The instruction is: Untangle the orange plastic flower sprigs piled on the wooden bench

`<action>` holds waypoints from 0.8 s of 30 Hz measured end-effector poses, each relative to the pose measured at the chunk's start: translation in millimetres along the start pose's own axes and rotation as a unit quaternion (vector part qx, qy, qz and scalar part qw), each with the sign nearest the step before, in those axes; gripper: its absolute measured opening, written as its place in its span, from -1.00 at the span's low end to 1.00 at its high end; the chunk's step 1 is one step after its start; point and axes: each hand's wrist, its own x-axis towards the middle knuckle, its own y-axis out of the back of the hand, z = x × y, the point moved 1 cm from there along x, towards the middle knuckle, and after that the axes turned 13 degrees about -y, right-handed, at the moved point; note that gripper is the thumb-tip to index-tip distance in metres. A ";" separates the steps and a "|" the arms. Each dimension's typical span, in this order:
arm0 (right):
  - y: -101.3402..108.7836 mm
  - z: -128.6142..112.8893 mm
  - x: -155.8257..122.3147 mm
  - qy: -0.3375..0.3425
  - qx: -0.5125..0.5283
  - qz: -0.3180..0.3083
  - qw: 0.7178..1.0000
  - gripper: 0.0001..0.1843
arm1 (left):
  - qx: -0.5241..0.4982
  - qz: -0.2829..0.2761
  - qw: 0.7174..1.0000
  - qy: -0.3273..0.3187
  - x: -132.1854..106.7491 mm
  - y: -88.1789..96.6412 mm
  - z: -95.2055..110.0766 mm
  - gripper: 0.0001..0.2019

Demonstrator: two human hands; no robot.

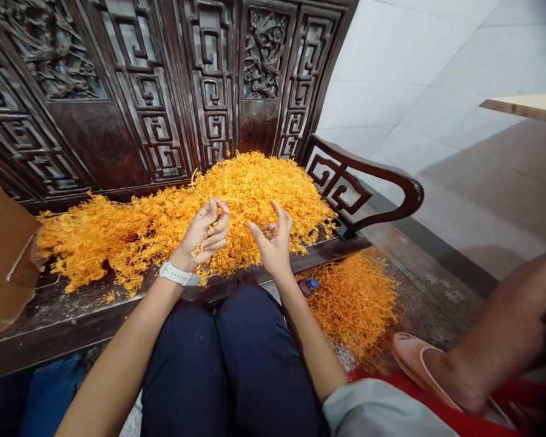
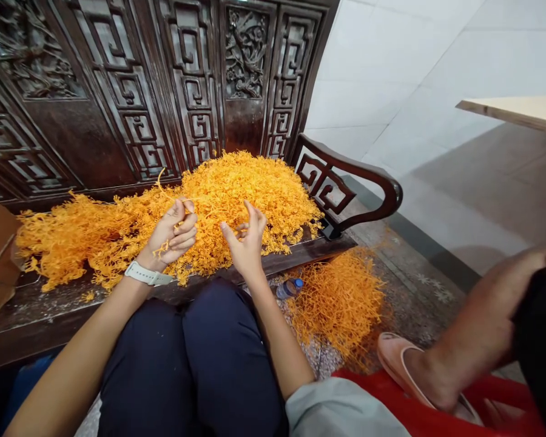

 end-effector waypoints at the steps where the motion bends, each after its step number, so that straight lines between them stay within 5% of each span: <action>1: 0.0 0.3 1.3 0.011 -0.017 -0.019 1.000 -0.30 | -0.003 0.005 1.000 0.002 -0.7 0.2 0.5 -0.66; 5: -3.0 8.1 6.7 0.014 0.004 -0.042 0.999 -0.74 | -0.029 0.063 0.997 -0.030 -3.1 5.5 5.6 -0.63; 11: 2.1 13.9 9.5 -0.012 0.064 -0.030 0.997 -0.72 | -0.106 0.110 0.980 -0.128 -1.7 20.9 14.3 -0.76; 16: 5.5 8.6 11.4 0.065 -0.070 -0.149 0.984 -0.65 | -0.126 0.104 0.985 -0.063 1.3 21.0 12.1 -0.57; 21: 8.2 18.0 17.1 0.062 -0.107 -0.113 0.986 -0.57 | -0.090 0.064 0.992 -0.052 0.4 22.5 12.7 -0.53; 24: 22.4 22.3 20.7 -0.042 0.016 -0.082 0.996 -0.46 | 0.038 0.023 0.999 0.005 -4.0 25.8 7.9 -0.70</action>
